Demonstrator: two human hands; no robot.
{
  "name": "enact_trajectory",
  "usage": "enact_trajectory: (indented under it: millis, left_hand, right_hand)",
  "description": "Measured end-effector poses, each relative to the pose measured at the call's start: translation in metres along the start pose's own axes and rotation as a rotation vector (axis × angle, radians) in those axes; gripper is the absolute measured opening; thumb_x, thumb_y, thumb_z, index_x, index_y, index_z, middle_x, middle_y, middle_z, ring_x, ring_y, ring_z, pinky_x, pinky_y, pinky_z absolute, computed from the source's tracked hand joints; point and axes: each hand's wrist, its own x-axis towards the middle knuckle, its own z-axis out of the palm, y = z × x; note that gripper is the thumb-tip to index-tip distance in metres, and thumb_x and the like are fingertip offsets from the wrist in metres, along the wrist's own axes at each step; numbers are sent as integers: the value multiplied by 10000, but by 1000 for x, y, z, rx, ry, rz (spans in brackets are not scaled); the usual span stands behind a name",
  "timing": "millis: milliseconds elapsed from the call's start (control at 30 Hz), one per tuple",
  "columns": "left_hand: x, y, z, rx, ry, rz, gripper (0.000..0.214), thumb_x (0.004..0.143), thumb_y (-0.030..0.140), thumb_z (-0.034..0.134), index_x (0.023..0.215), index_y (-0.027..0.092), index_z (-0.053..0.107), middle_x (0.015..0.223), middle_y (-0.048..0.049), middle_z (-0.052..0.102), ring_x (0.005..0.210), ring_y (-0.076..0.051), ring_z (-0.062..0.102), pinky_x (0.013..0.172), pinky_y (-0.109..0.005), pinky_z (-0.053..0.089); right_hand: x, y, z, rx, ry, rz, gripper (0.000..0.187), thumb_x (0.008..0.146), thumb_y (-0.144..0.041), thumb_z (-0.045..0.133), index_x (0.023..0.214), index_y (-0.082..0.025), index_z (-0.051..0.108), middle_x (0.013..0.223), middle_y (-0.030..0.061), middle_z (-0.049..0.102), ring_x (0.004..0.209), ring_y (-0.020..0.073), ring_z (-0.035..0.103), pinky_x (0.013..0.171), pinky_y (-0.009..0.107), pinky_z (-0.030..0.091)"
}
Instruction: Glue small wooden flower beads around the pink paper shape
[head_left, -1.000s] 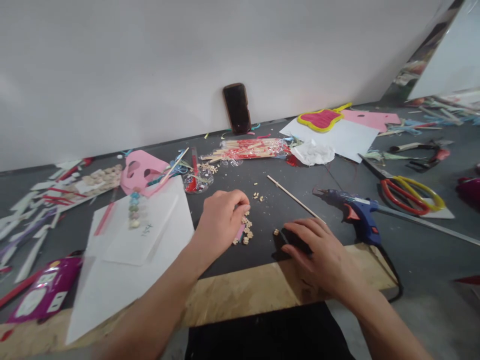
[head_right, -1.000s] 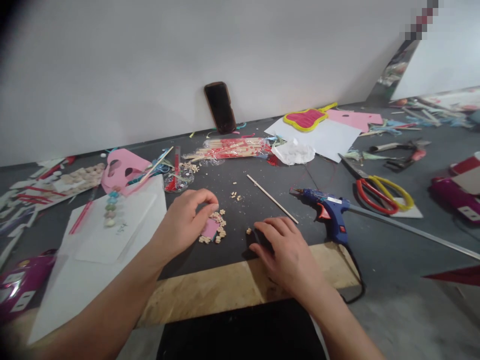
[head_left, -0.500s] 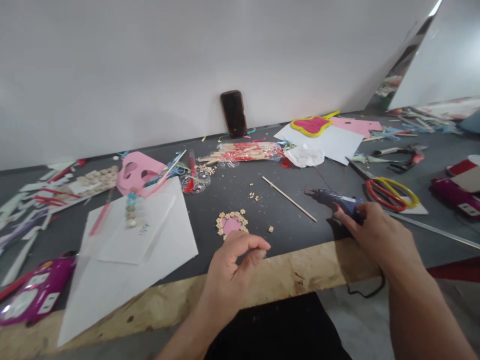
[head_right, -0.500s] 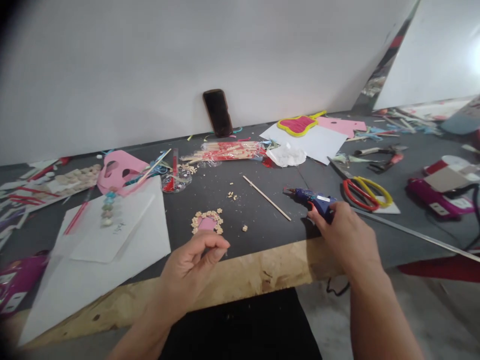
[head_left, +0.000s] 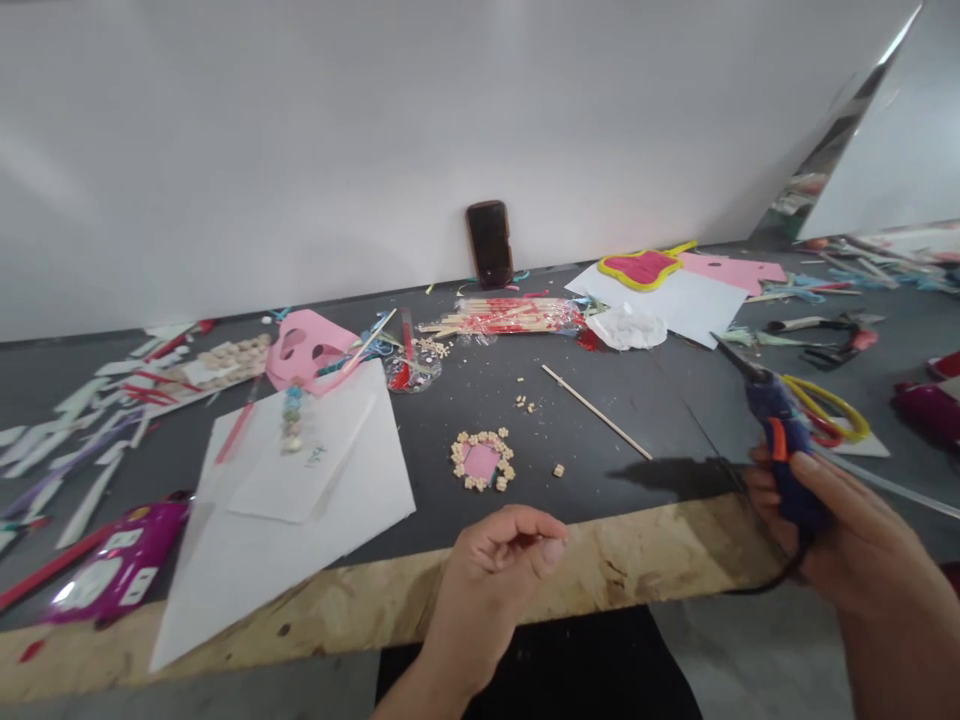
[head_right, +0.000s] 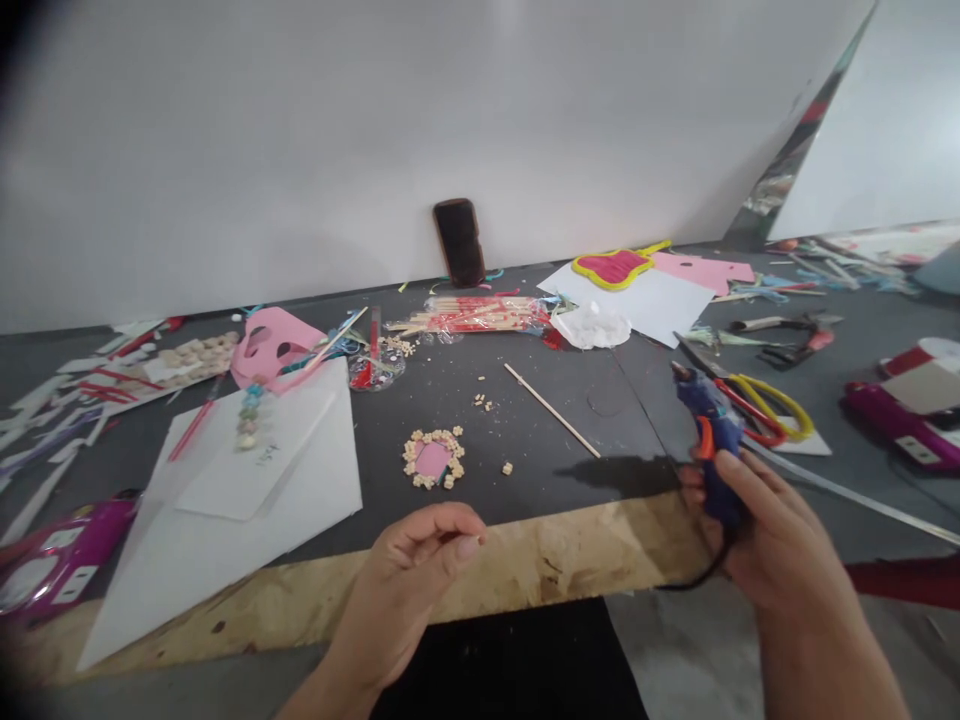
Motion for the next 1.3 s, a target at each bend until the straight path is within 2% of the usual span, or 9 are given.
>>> enact_trajectory:
  millis: [133, 200, 267, 367, 533, 700, 900, 1200, 1300]
  left_hand:
    - [5, -3, 1, -87, 29, -56, 160, 712, 342, 763, 804, 217, 724, 749, 7, 649, 717, -95, 521, 682, -202, 411]
    - [7, -4, 1, -129, 43, -64, 184, 691, 343, 781, 799, 209, 716, 774, 2, 670, 757, -100, 550, 722, -206, 419]
    - [9, -4, 0, -167, 53, -62, 200, 679, 340, 794, 792, 201, 705, 779, 3, 679, 768, -97, 563, 739, -202, 418]
    - [12, -5, -2, -195, 52, -52, 204, 682, 329, 798, 784, 190, 689, 770, 6, 683, 745, -84, 561, 724, -189, 411]
    - [15, -8, -4, -225, 44, -37, 196, 689, 292, 802, 785, 183, 669, 770, 5, 685, 754, -83, 574, 720, -184, 412]
    - [17, -8, -6, -235, 37, -35, 197, 685, 294, 805, 761, 185, 659, 753, 16, 675, 744, -82, 574, 708, -183, 413]
    - [18, -6, -7, -243, 46, -27, 222, 660, 295, 820, 754, 185, 652, 744, 29, 658, 725, -72, 566, 700, -175, 412]
    - [19, -4, -5, -237, 47, -23, 224, 664, 253, 808, 741, 179, 611, 761, 32, 661, 713, -64, 563, 696, -170, 415]
    - [18, -5, -5, -242, 41, -22, 226, 668, 240, 803, 732, 178, 596, 761, 32, 663, 708, -63, 561, 686, -168, 412]
  right_hand:
    - [-21, -12, 8, 647, -253, 552, 327, 818, -499, 491, 781, -258, 709, 546, 46, 420, 430, 148, 439, 370, 339, 276]
    - [-36, -18, 15, 752, -302, 618, 258, 775, -484, 574, 796, -261, 701, 540, 36, 403, 444, 154, 433, 357, 319, 264]
    - [-51, -25, 23, 733, -350, 594, 229, 744, -476, 642, 807, -261, 692, 556, 51, 470, 471, 159, 456, 386, 309, 333]
    - [-74, -40, 33, 598, -270, 466, 253, 720, -461, 690, 866, -257, 656, 703, 49, 602, 589, 168, 531, 536, 288, 459]
    - [-96, -56, 41, 480, -331, 246, 274, 815, -484, 596, 879, -221, 638, 761, 42, 629, 586, 138, 508, 556, 255, 461]
    - [-100, -44, 42, 400, -389, 195, 313, 817, -513, 604, 943, -231, 655, 814, 56, 679, 710, 181, 620, 642, 271, 527]
    - [-96, -38, 42, 392, -453, 73, 283, 848, -464, 579, 977, -224, 656, 814, 68, 688, 735, 190, 647, 653, 275, 563]
    - [-104, -30, 41, 346, -417, 133, 281, 857, -463, 575, 1014, -240, 646, 827, 52, 699, 729, 164, 657, 667, 230, 560]
    - [-103, -26, 40, 315, -430, 84, 256, 853, -444, 583, 1003, -249, 652, 824, 46, 704, 741, 165, 660, 656, 215, 559]
